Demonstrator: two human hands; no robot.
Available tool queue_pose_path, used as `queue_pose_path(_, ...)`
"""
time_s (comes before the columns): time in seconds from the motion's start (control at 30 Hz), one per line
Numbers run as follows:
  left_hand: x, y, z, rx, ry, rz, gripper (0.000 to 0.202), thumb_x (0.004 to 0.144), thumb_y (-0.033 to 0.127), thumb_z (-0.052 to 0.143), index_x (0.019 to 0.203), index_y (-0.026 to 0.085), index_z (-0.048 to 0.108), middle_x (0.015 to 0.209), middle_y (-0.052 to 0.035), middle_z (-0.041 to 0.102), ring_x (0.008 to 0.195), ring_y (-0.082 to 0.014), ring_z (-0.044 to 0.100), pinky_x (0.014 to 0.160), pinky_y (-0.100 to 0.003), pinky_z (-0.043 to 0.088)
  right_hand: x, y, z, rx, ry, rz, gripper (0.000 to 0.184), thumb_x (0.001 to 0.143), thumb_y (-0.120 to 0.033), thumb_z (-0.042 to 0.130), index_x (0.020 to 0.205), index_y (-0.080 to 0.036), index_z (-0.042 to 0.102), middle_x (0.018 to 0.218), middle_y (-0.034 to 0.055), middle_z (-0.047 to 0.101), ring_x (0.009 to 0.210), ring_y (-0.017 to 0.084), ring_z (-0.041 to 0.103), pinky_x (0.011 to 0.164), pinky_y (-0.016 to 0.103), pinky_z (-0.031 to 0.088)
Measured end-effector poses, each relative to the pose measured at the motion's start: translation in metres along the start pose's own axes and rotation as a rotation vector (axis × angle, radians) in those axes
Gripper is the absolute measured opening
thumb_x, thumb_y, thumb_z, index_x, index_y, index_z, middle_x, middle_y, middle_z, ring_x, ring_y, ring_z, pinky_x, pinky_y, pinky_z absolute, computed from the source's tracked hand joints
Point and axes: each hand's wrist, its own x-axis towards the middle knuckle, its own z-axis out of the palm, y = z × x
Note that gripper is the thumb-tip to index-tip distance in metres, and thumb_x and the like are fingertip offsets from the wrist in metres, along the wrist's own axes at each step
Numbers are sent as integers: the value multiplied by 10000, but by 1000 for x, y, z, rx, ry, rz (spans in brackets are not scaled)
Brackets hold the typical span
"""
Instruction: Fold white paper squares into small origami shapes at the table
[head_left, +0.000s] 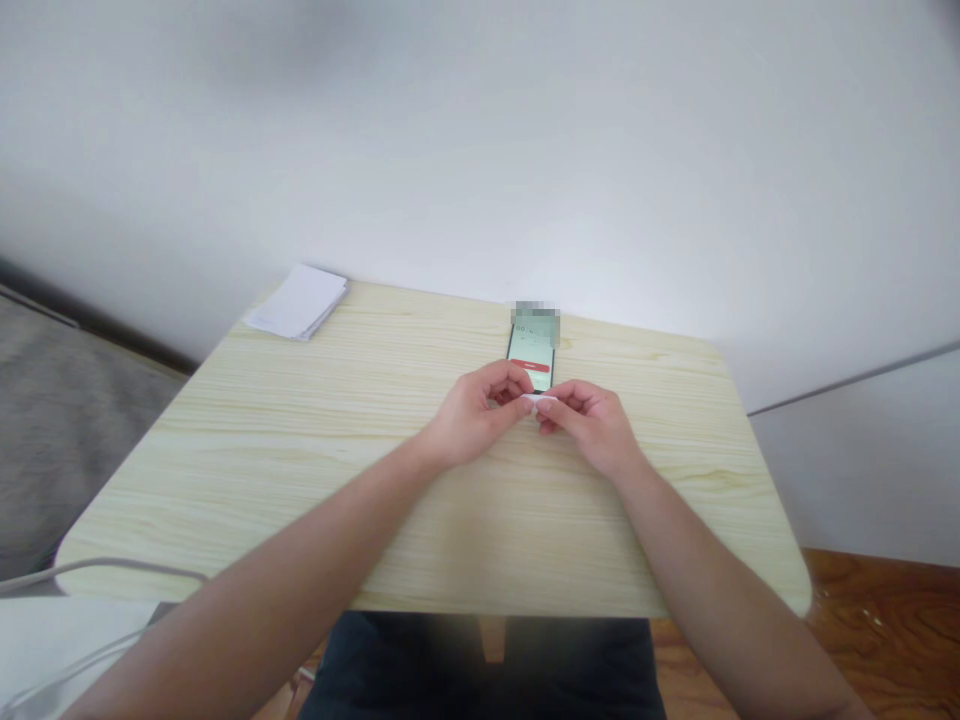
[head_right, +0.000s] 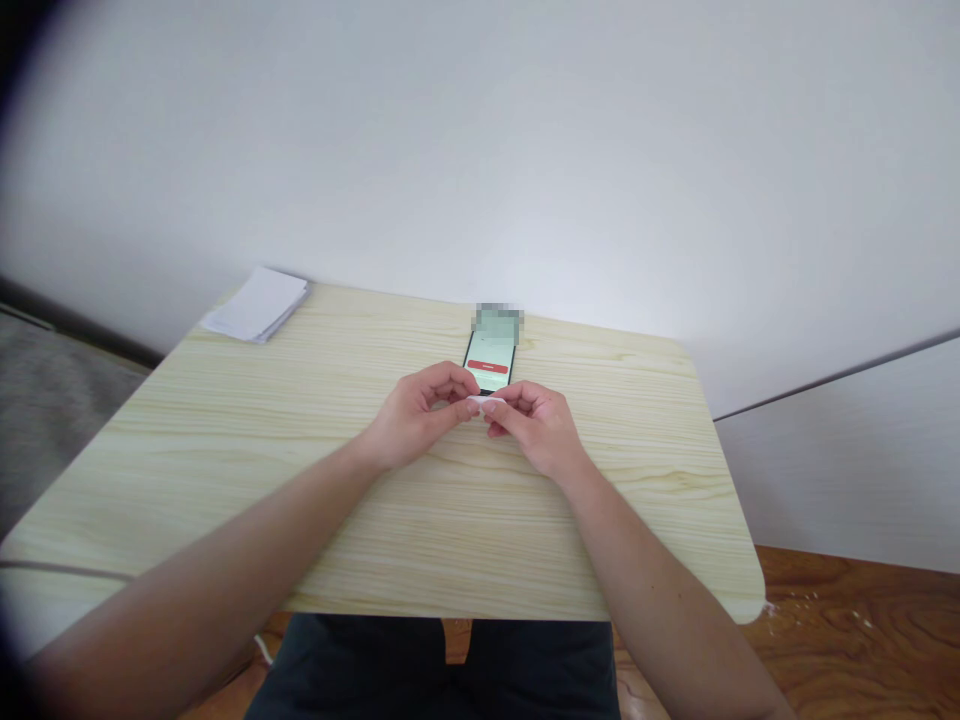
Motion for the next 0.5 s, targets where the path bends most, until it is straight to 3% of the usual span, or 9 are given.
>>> queue_pose_path(0.2, 1, -7, -2, 25, -58, -81, 248, 908, 413, 680, 954, 170, 682, 831, -40, 697, 761, -170, 643, 688, -291, 505, 0, 0, -1, -13, 8, -8, 264, 824, -420, 821, 862, -169, 749, 742, 33, 759, 625, 150, 714, 638, 290, 603)
queue_pose_path(0.5, 1, -6, -2, 47, -52, -66, 253, 943, 404, 625, 889, 161, 672, 769, -20, 649, 725, -148, 593, 691, -270, 476, -1, -2, -1, -14, 4, 7, 291, 820, -450, 815, 813, -174, 724, 715, 33, 755, 593, 153, 697, 630, 308, 604)
